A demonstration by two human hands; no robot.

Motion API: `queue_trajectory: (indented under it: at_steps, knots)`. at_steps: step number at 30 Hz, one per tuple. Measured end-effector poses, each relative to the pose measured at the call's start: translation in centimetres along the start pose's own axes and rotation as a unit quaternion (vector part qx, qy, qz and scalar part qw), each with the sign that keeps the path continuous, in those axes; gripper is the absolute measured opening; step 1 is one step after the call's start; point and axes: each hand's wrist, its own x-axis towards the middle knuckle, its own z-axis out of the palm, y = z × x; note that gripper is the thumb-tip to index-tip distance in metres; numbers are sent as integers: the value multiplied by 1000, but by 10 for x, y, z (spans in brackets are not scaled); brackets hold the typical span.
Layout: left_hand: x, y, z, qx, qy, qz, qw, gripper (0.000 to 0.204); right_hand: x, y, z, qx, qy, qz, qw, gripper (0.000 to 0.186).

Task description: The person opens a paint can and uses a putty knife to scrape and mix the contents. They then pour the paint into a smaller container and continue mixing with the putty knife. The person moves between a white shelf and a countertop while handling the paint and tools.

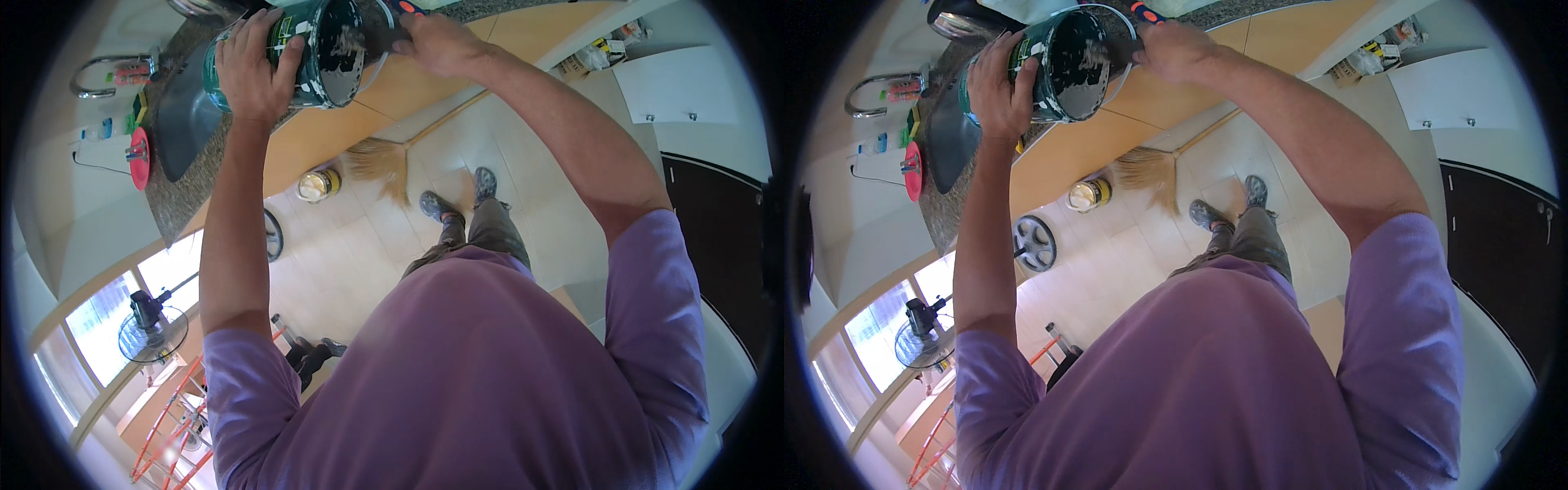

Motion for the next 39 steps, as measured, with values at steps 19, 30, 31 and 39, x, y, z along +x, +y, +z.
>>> queue_trajectory:
  at_steps: [19, 30, 31, 39]
  knots:
    - [-13, 1, -1, -22, 44, 50, 998, 54, -16, 9, 26, 77, -49, -41, 995, 52]
    - [-24, 14, -20, -40, 27, 6, 999, 61, -16, -3, -1, 12, -81, -44, 996, 47]
    - [-20, 17, -24, -31, 17, -2, 999, 61, -23, -12, 12, 35, -90, -60, 993, 47]
    - [-7, 13, -25, -61, -9, -25, 998, 58, -5, 7, 4, 24, -53, -66, 996, 52]
